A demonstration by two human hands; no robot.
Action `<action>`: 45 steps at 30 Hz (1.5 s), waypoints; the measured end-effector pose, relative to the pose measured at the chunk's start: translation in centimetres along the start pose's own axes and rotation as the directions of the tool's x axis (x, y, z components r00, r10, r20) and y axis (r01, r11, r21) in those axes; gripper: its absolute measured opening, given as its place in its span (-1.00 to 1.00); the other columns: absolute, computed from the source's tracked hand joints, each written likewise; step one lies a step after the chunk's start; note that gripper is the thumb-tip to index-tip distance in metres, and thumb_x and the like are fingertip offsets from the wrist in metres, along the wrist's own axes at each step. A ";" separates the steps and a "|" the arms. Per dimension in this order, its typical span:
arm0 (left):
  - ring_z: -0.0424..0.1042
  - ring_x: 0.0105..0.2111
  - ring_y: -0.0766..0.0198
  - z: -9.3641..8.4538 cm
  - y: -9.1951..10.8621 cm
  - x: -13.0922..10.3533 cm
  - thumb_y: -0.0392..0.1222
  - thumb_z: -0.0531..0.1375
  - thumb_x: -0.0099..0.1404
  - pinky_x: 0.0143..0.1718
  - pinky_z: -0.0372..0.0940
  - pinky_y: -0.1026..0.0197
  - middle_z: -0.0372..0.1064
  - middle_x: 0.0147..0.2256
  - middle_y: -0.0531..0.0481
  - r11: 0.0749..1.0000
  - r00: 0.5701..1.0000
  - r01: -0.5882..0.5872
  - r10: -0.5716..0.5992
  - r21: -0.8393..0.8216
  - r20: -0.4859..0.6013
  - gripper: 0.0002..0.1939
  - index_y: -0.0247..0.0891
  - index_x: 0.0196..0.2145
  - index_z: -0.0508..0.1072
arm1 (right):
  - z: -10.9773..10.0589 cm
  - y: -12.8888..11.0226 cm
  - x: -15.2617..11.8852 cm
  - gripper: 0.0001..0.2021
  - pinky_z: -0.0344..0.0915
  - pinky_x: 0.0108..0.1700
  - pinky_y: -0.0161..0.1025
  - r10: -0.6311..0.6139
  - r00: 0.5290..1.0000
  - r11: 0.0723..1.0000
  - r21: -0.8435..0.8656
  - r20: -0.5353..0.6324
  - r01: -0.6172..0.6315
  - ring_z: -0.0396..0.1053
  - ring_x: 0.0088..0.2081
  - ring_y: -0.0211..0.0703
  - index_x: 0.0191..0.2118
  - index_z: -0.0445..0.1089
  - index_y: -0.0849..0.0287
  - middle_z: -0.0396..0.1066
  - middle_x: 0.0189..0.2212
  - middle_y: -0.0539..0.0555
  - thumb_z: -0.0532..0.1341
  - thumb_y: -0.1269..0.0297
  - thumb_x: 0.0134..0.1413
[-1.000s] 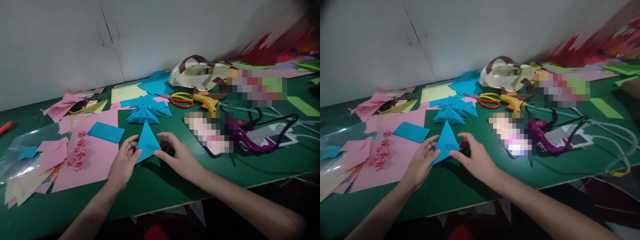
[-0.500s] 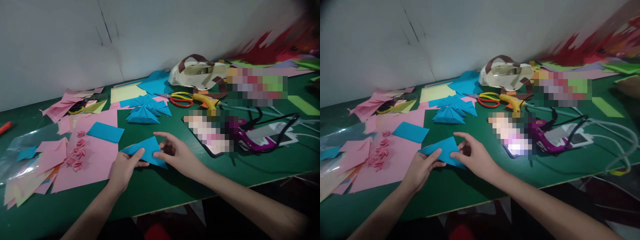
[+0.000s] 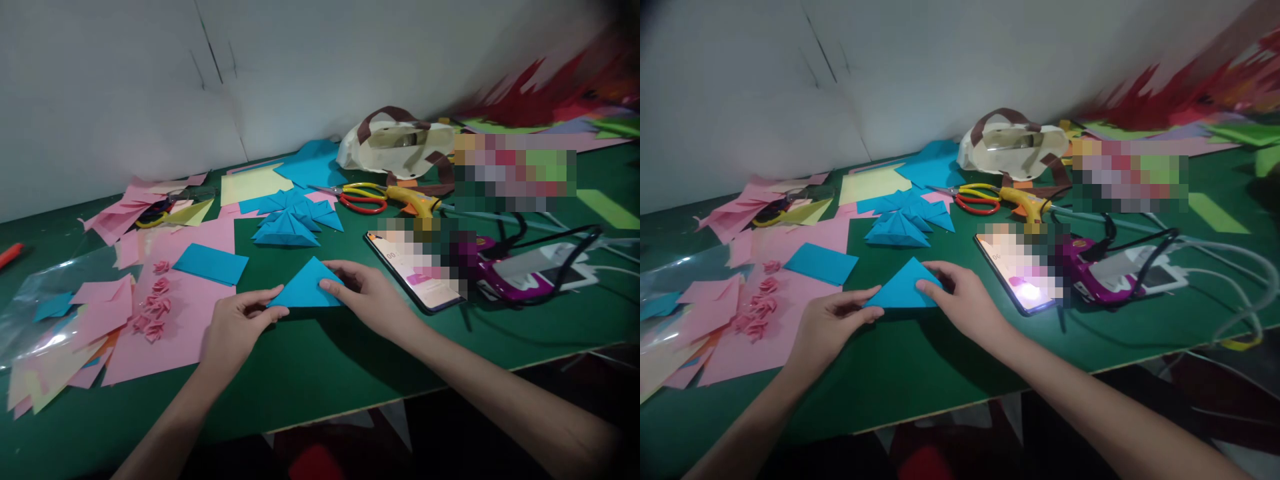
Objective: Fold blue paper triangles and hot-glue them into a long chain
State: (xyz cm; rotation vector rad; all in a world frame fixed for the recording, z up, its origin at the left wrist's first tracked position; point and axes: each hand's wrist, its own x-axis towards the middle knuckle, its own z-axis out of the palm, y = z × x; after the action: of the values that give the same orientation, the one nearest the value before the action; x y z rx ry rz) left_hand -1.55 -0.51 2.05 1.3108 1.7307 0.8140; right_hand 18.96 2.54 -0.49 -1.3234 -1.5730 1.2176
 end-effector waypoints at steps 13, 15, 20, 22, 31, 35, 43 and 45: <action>0.48 -0.53 0.28 0.8 -0.6 0.6 -0.14 0.36 -0.11 -0.42 0.41 0.28 0.50 -0.56 -0.01 0.929 0.991 0.131 -0.130 -0.346 0.026 -0.73 -0.32 -0.41 0.55 | 0.3 0.0 0.2 -0.71 0.30 -0.35 -0.25 0.030 0.997 0.987 0.162 -0.076 -0.017 0.37 -0.37 -0.18 -0.25 0.44 0.22 0.46 -0.40 0.06 0.30 0.17 -0.13; 0.48 -0.54 0.29 0.7 -0.6 0.7 -0.12 0.36 -0.10 -0.45 0.40 0.29 0.49 -0.57 -0.02 0.929 0.986 0.164 -0.143 -0.331 0.086 -0.71 -0.34 -0.40 0.52 | 0.3 0.0 0.1 -0.69 0.31 -0.34 -0.24 0.023 0.995 0.985 0.170 -0.093 -0.007 0.38 -0.37 -0.17 -0.24 0.46 0.21 0.47 -0.39 0.06 0.30 0.16 -0.15; 0.44 -0.57 0.31 0.5 -0.3 0.7 -0.16 0.30 -0.02 -0.49 0.36 0.29 0.47 -0.56 0.00 0.978 0.965 0.139 -0.097 -0.158 0.245 -0.75 -0.32 -0.35 0.47 | 0.2 -0.2 -0.1 -0.75 0.31 -0.28 -0.26 -0.016 0.998 0.988 0.153 -0.059 0.024 0.39 -0.29 -0.17 -0.24 0.48 0.16 0.49 -0.31 0.04 0.29 0.20 -0.10; 0.42 -0.58 0.32 0.5 -0.3 0.6 -0.16 0.24 0.04 -0.51 0.35 0.29 0.46 -0.56 0.00 0.994 0.961 0.096 -0.077 -0.060 0.267 -0.86 -0.30 -0.47 0.46 | 0.1 -0.4 -0.1 -0.75 0.30 -0.30 -0.27 -0.023 0.997 0.994 0.106 -0.069 0.030 0.38 -0.31 -0.18 -0.24 0.49 0.15 0.49 -0.33 0.03 0.29 0.21 -0.11; 0.45 -0.44 0.24 0.5 -0.7 0.3 -0.11 0.13 0.17 -0.38 0.33 0.23 0.43 -0.49 0.02 0.995 0.962 -0.044 0.018 0.091 0.271 -0.86 -0.22 -0.44 0.36 | 0.6 -0.5 -0.4 -0.78 0.28 -0.36 -0.28 -0.056 0.993 0.997 -0.050 -0.102 0.052 0.36 -0.39 -0.20 -0.27 0.51 0.13 0.49 -0.39 0.02 0.27 0.20 -0.08; 0.40 -0.50 0.26 0.3 -0.2 0.0 -0.06 0.12 0.18 -0.46 0.26 0.26 0.38 -0.54 0.03 0.990 0.934 -0.035 -0.016 0.136 0.356 -0.78 -0.23 -0.52 0.33 | 0.9 -0.3 -0.7 -0.79 0.31 -0.26 -0.23 -0.079 0.994 0.997 -0.013 -0.079 0.078 0.39 -0.29 -0.13 -0.25 0.49 0.09 0.50 -0.28 0.04 0.25 0.19 -0.06; 0.35 -0.57 0.28 0.4 0.0 -0.4 -0.03 0.06 0.22 -0.50 0.18 0.26 0.33 -0.60 0.06 0.965 0.936 -0.107 0.016 0.240 0.352 -0.69 -0.22 -0.60 0.28 | 0.8 -0.3 -0.6 -0.79 0.27 -0.34 -0.29 -0.071 0.994 0.996 -0.066 -0.089 0.065 0.35 -0.38 -0.20 -0.25 0.50 0.07 0.47 -0.40 -0.01 0.29 0.20 -0.08; 0.37 -0.55 0.28 0.6 0.1 -0.4 -0.03 0.06 0.23 -0.48 0.19 0.27 0.36 -0.58 0.05 0.972 0.924 -0.106 0.020 0.208 0.382 -0.70 -0.22 -0.58 0.30 | 0.8 -0.3 -0.7 -0.78 0.27 -0.33 -0.28 -0.078 0.992 0.995 -0.063 -0.097 0.072 0.36 -0.35 -0.19 -0.24 0.50 0.07 0.48 -0.36 -0.01 0.28 0.20 -0.07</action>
State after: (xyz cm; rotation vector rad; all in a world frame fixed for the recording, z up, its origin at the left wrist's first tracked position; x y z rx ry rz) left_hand -0.93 -0.89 1.98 1.5660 1.5050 0.3694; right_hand 18.29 1.70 -0.40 -1.3295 -1.5835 1.0510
